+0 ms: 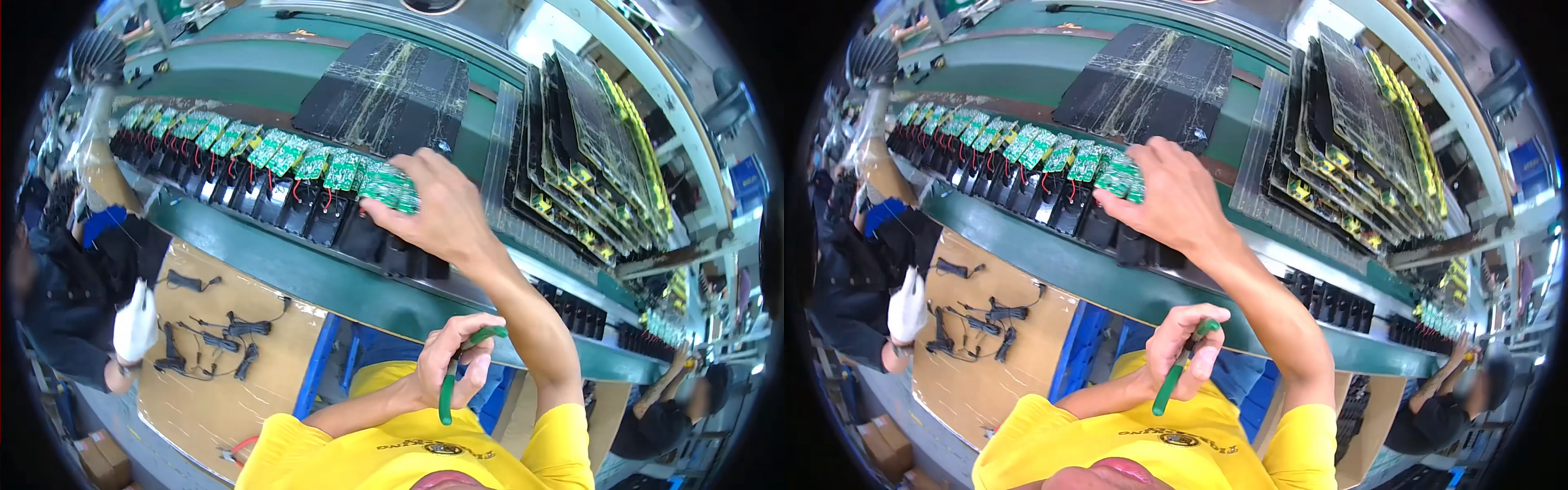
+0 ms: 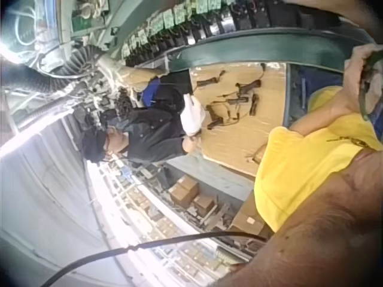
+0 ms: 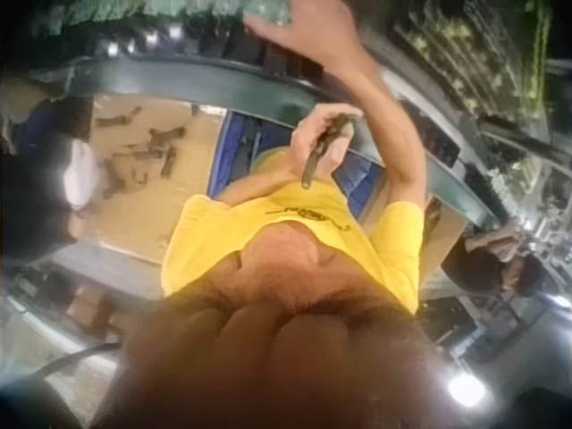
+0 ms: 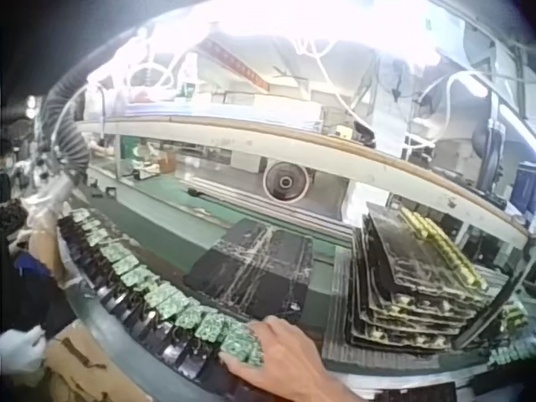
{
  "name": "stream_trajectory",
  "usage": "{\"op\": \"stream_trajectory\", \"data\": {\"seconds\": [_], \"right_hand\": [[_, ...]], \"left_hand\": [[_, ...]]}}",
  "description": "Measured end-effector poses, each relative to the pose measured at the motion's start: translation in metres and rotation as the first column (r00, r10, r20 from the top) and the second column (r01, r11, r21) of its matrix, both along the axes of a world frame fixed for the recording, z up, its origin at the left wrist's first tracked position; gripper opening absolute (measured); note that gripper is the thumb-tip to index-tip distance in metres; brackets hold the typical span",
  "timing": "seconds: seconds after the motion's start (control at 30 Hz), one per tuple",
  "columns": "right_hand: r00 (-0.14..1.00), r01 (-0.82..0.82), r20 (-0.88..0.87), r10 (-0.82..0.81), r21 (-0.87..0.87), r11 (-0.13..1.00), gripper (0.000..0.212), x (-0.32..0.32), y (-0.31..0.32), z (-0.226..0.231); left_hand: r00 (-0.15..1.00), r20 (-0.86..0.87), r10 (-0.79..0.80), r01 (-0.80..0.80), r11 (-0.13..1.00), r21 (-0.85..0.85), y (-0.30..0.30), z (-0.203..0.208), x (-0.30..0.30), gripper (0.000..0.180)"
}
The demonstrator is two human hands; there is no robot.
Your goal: Trimming and placing circuit boards onto an assembly line conveyor belt.
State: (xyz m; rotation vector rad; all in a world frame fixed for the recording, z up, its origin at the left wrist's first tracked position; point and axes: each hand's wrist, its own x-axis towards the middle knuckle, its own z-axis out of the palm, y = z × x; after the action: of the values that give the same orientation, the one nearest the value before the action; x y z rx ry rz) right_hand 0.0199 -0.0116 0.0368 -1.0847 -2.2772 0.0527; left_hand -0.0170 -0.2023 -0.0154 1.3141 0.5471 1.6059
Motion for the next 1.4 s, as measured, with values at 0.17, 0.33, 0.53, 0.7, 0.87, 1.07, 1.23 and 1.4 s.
{"op": "stream_trajectory", "data": {"seconds": [0.17, 0.33, 0.53, 0.7, 0.87, 1.07, 1.23, 1.4], "right_hand": [[0.996, 0.090, -0.015, -0.090, 0.001, 0.996, 0.065, -0.025, 0.014, -0.036], [0.946, 0.026, -0.325, -0.002, 0.067, 0.997, 0.062, 0.003, -0.001, 0.000], [0.689, -0.399, -0.716, -0.113, -0.505, 0.765, 0.087, 0.133, -0.098, 0.038], [0.909, -0.121, -0.410, -0.071, -0.424, 0.897, 0.113, 0.140, -0.174, 0.032], [0.412, -0.081, -0.795, -0.444, -0.517, 0.852, 0.087, 0.164, -0.181, 0.005], [-0.201, -0.449, -0.838, -0.508, -0.382, 0.808, 0.049, 0.204, -0.191, -0.012], [-0.120, -0.424, -0.890, -0.441, -0.355, 0.833, 0.026, 0.212, -0.201, -0.041], [-0.109, -0.403, -0.913, -0.393, -0.321, 0.857, 0.020, 0.227, -0.212, -0.048]], "left_hand": [[0.998, 0.048, -0.031, 0.039, 0.985, -0.168, -0.004, -0.009, -0.005, 0.053], [0.996, 0.063, 0.066, -0.048, 0.964, -0.261, 0.002, -0.016, -0.001, 0.056], [0.986, 0.091, 0.137, -0.110, 0.961, -0.253, 0.018, -0.017, 0.024, 0.063], [0.994, -0.102, 0.028, -0.063, 0.930, -0.361, 0.018, 0.010, 0.048, 0.073], [0.624, -0.763, 0.168, 0.082, 0.957, 0.278, 0.024, 0.016, 0.032, 0.077], [0.066, -0.830, 0.554, -0.252, 0.814, 0.524, 0.046, 0.028, -0.046, 0.052], [0.037, -0.789, 0.613, -0.259, 0.769, 0.585, 0.062, 0.016, -0.074, 0.034], [0.143, -0.769, 0.623, -0.286, 0.770, 0.570, 0.067, 0.005, -0.070, 0.024]]}}
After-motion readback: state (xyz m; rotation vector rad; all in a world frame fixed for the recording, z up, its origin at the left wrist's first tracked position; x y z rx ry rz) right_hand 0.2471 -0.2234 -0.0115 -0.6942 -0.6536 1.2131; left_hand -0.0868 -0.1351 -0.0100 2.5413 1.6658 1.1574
